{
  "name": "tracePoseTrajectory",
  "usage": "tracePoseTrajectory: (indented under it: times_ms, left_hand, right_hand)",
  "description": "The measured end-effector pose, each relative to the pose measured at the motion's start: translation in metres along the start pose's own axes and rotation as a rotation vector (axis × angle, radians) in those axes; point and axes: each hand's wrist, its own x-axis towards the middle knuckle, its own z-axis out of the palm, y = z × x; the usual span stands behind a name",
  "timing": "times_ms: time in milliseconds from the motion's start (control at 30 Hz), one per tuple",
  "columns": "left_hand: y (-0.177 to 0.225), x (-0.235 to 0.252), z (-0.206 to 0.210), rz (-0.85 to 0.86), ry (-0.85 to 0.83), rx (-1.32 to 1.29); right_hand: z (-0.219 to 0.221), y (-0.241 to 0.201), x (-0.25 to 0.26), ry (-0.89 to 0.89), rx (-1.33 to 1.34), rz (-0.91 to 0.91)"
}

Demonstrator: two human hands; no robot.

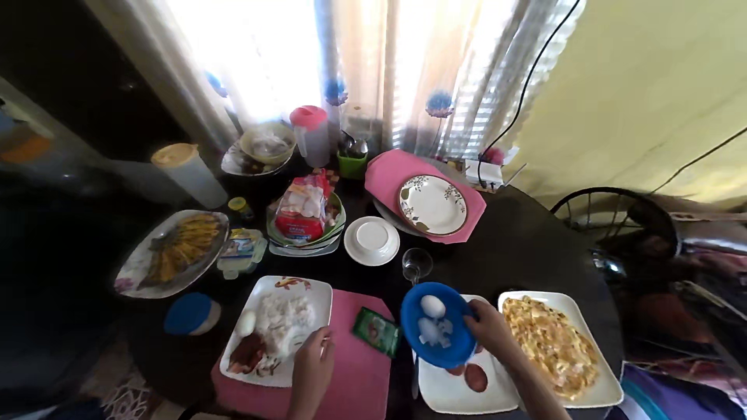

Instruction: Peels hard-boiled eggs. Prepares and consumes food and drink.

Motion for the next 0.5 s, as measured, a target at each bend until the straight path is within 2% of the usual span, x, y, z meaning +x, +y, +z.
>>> tracePoseTrajectory:
  times_ms: [267, 367, 500]
  left_hand:
    - [0.065, 0.047, 0.073, -0.04, -0.214, -0.111]
    - [0.083, 0.05, 0.083, -0.009, -0.195, -0.079]
    - [0.088, 0.026, 0.081, 0.021, -0.135, -0.061]
  right_hand:
    - [-0.091, 0.074, 0.062, 0.211, 0.052, 0.127]
    - [-0.108, 0.095, 0.092, 0.271, 0.084, 0.166]
    - [-0.114, 0.125, 0.135, 0.328, 0.123, 0.223]
